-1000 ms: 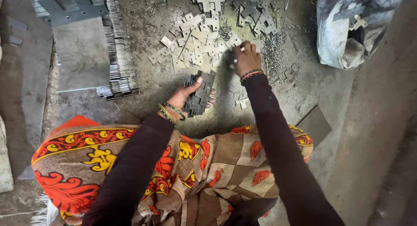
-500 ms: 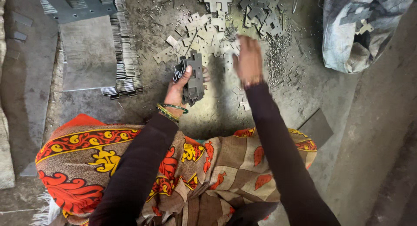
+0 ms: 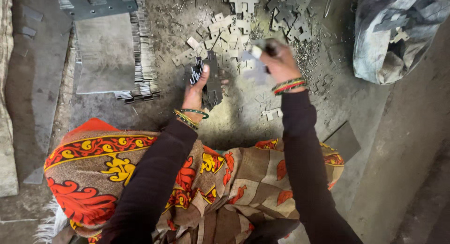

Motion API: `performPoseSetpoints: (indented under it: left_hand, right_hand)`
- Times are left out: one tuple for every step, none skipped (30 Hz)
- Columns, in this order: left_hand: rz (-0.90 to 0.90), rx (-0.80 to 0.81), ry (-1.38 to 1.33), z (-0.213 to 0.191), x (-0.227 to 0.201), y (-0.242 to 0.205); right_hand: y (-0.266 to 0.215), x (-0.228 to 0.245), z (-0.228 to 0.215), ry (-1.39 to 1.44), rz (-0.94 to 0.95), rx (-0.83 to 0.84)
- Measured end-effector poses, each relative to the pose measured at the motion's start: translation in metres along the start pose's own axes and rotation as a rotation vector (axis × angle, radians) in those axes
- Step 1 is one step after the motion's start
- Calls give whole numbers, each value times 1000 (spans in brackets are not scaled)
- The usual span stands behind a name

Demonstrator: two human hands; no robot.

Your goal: The person sits on the floor and repeatedly picks up small metal parts, aligns them, and stacks them into neat piles. They also use a flat metal sheet to sweep debris into a sack.

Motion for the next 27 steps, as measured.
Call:
performPoseSetpoints:
  left_hand:
    - [-10, 17, -24, 0, 3, -2]
    - [-14, 37, -49, 2, 3, -2]
    - [6, 86, -88, 6, 0, -3]
    - [32, 137, -123, 10, -6, -3]
    - [59, 188, -159, 15, -12, -4]
    - [50, 208, -203, 16, -14, -7]
    - [42, 228, -248, 17, -16, -8]
    - [30, 248, -294, 17, -17, -9]
    - [84, 226, -271, 13, -23, -11]
    - [138, 207, -253, 12, -27, -12]
    - [193, 187, -235, 11, -30, -14]
    - [201, 122, -231, 6, -33, -12]
    - [209, 57, -228, 1, -35, -12]
    - [221, -13, -225, -5, -37, -14]
    - [237, -56, -226, -9, -40, -17]
    - [251, -98, -228, -13, -41, -20]
    - [265, -140, -230, -17, -44, -23]
    - [261, -144, -255, -18, -45, -24]
    - [257, -148, -280, -19, -47, -25]
    - [248, -157, -305, -21, -47, -27]
    - [267, -159, -294, -22, -49, -29]
    - [277, -162, -284, -23, -47, -31]
    - [287, -165, -274, -22, -45, -34]
    - [283, -164, -267, -20, -45, -32]
    - [279, -164, -260, -18, -45, -30]
    - [278, -166, -251, -18, -46, -27]
    - [271, -167, -256, -17, -47, -24]
  right_hand:
    - [-5, 4, 16, -49, -45, 60]
    - [-6, 6, 24, -252, -112, -34]
    - [-7, 5, 36, -456, -180, -128]
    - [-4, 4, 49, -656, -255, -226]
    - [-3, -6, 58, -791, -232, -321]
    - [-6, -20, 68, -925, -200, -412]
    - [-7, -32, 74, -1057, -165, -503]
    - [-6, -47, 81, -1059, -129, -505]
    - [-6, -59, 86, -1061, -92, -506]
    - [-8, -69, 81, -1067, -57, -509]
    - [-8, -80, 76, -945, 4, -427]
    - [-6, -86, 69, -819, 60, -353]
    - [-6, -90, 62, -693, 114, -279]
    - [-9, -93, 55, -659, 192, -226]
    - [-13, -95, 48, -625, 269, -172]
    - [-19, -98, 42, -590, 347, -120]
    - [-25, -93, 34, -646, 324, -116]
    - [-30, -89, 30, -701, 302, -111]
    - [-33, -84, 27, -756, 280, -106]
    - [-39, -76, 24, -791, 208, -189]
    - [-44, -68, 22, -823, 135, -272]
    - [-53, -62, 20, -857, 69, -354]
    - [-59, -56, 26, -834, -50, -334]
    - [-59, -44, 31, -807, -177, -319]
    - [-60, -32, 36, -778, -303, -303]
    - [-54, -27, 40, -841, -288, -274]
    - [-49, -23, 43, -904, -274, -245]
Point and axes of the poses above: each hand's wrist, its own y-axis towards the middle knuckle, its own z-axis out of the palm, x = y × z, the point moved 7 cm from there along y, towards the middle knuckle, and after that the axes turned 12 degrees about y, right-handed, at the moved point
